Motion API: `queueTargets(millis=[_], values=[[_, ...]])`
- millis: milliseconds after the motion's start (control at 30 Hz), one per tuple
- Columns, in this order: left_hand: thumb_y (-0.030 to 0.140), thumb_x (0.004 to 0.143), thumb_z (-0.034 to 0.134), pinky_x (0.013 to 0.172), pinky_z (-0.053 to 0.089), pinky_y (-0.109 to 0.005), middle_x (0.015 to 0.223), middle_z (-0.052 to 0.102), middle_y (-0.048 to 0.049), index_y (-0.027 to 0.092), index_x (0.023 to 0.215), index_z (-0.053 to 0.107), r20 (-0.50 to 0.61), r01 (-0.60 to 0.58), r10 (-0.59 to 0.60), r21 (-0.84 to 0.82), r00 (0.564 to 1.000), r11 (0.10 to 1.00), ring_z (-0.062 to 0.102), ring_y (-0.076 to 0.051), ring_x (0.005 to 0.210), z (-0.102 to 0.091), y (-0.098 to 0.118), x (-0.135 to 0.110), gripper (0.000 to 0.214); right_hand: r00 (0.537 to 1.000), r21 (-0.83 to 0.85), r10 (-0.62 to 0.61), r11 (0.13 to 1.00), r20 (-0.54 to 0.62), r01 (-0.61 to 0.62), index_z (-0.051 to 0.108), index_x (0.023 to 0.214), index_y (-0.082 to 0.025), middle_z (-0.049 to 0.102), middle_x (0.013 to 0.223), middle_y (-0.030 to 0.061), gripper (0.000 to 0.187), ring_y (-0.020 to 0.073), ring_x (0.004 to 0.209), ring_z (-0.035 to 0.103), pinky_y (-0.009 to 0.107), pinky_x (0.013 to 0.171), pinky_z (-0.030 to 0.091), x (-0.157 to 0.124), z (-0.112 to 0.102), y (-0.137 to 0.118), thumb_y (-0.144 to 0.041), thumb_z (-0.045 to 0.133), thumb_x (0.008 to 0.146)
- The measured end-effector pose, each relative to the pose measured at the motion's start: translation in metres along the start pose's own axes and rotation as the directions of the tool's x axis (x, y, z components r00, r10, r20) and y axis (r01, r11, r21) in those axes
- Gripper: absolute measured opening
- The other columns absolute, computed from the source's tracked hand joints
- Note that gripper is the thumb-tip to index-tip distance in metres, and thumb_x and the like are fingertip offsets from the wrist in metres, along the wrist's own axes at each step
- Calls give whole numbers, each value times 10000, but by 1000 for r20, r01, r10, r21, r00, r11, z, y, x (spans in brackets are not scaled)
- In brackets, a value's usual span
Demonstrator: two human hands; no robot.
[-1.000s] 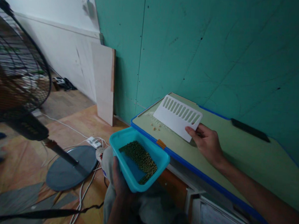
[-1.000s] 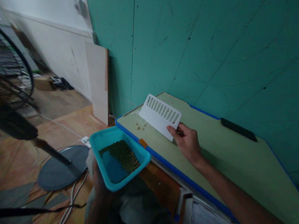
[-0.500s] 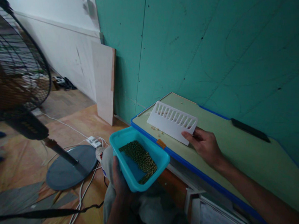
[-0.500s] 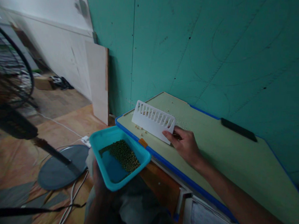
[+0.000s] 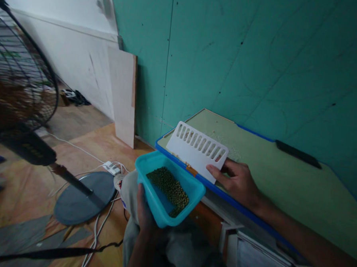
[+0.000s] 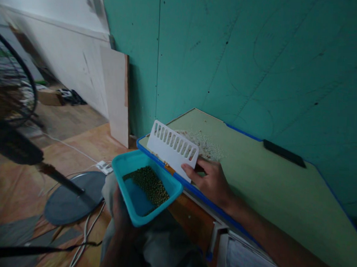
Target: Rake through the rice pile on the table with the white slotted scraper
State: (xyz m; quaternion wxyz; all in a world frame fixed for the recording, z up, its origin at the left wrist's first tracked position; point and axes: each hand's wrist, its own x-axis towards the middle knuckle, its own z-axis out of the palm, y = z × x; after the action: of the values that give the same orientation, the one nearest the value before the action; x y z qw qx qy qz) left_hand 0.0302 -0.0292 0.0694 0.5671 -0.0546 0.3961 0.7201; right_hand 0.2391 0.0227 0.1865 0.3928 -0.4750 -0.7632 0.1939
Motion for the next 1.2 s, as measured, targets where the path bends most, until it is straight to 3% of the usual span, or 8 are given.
queueTargets(millis=[233,367,567,733,833,1033,1100,1200], values=[[518,950,639,1140,472,-424,1220,801,-50,272,1255,752,-43,30,-31,-10,999,999,581,-302,1383,-5,2,3,407,995,-59,-94,994,10,95,815,981,-237,836,998,50,179,248,858,808,355,754,668,-1,-1,0,-352,686,935],[527,920,677,1122,495,-424,1305,769,-48,287,1352,707,-40,16,-16,-5,999,1000,577,-313,1386,-6,3,3,495,973,-140,-224,963,47,228,808,898,-254,834,934,48,182,243,826,798,353,736,653,-3,-3,2,-358,668,950],[541,964,606,1103,509,-437,1246,791,-65,275,1400,672,-14,93,-93,-37,996,995,650,-310,1300,-6,4,3,515,942,-236,-326,912,82,337,792,841,-233,826,885,68,222,221,769,785,318,723,625,-5,-2,4,-365,666,968],[524,977,597,1094,513,-423,1259,785,-57,281,1439,637,-37,66,-65,12,997,998,635,-303,1320,-8,5,5,524,992,-157,-124,981,-29,118,787,923,-223,831,942,56,205,236,821,788,322,741,623,-4,-1,3,-373,655,968],[544,950,632,1090,516,-415,1279,777,-55,278,1432,641,-29,50,-49,26,998,998,601,-313,1358,-9,3,6,550,995,-69,26,997,-101,-33,769,965,-205,828,955,58,274,234,809,780,307,700,611,1,-3,9,-457,661,961],[528,938,654,1129,483,-416,1327,758,-58,268,1340,706,-17,45,-45,-19,999,999,571,-321,1390,-10,0,8,482,924,144,138,985,-355,-92,669,1068,-252,811,1033,67,311,263,922,774,371,801,625,18,-28,38,-496,751,892],[530,946,641,1133,479,-419,1338,753,-53,275,1339,707,-7,33,-33,-18,999,999,572,-318,1389,-9,0,9,473,897,148,121,987,-425,-63,650,1066,-273,802,1079,81,320,278,958,769,401,843,621,16,-42,51,-491,778,870],[533,968,593,1115,497,-434,1342,751,-57,289,1335,711,24,5,-5,7,1000,1000,579,-321,1383,-10,0,10,457,869,63,130,991,-478,-114,653,1075,-282,793,1085,84,342,303,974,763,443,867,607,6,-62,69,-511,783,858]])
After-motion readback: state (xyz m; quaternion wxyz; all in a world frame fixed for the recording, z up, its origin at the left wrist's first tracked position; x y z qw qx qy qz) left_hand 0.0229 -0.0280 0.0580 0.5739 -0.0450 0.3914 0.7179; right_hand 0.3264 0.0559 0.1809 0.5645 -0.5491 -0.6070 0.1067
